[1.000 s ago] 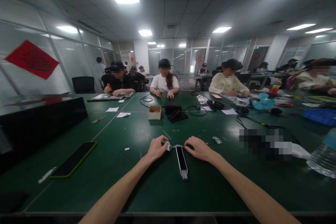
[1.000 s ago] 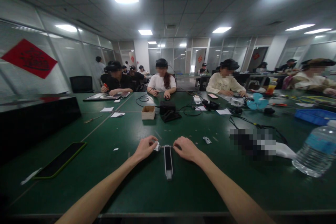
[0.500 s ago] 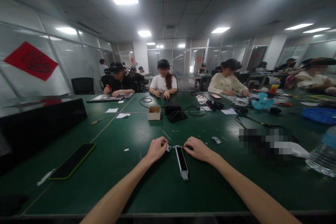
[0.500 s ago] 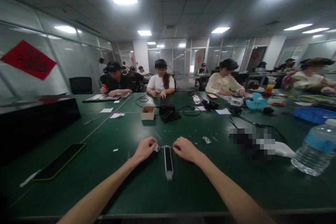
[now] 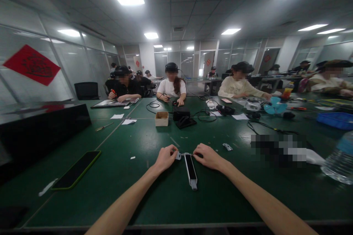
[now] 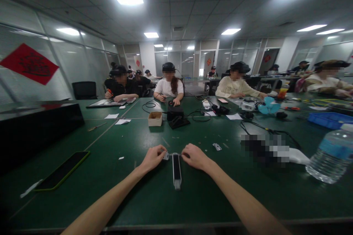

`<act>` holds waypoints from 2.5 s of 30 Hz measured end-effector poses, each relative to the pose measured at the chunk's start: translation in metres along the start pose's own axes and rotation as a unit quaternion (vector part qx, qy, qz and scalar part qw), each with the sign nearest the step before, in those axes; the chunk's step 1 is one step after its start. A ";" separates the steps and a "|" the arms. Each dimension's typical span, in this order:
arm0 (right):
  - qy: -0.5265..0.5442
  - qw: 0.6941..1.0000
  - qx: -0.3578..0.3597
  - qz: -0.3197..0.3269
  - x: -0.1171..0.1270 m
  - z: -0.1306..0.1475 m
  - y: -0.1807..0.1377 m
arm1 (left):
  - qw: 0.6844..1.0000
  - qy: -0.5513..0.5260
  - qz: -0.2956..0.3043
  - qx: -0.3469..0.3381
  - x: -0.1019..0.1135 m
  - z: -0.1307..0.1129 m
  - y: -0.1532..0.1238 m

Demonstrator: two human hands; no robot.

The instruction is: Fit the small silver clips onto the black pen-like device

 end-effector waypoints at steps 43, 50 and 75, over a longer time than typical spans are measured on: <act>-0.205 0.923 -0.323 0.035 0.073 -0.161 -0.046 | 0.974 0.168 0.084 -0.130 -0.012 -0.032 -0.013; -0.089 0.981 -0.140 -0.101 0.074 -0.084 -0.008 | 0.970 0.178 0.086 -0.143 -0.015 -0.032 -0.014; 0.082 0.996 -0.032 0.012 0.002 -0.004 0.001 | 0.958 0.213 0.095 -0.169 -0.017 -0.036 -0.016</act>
Point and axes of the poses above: each hand's wrist, its own y-axis towards the middle knuckle, its own x-axis out of the back of the hand, z = x × y, the point moved 10 cm from there along y, towards the middle knuckle, and after that the axes turned 11 degrees about -z, right-handed, at the moved point
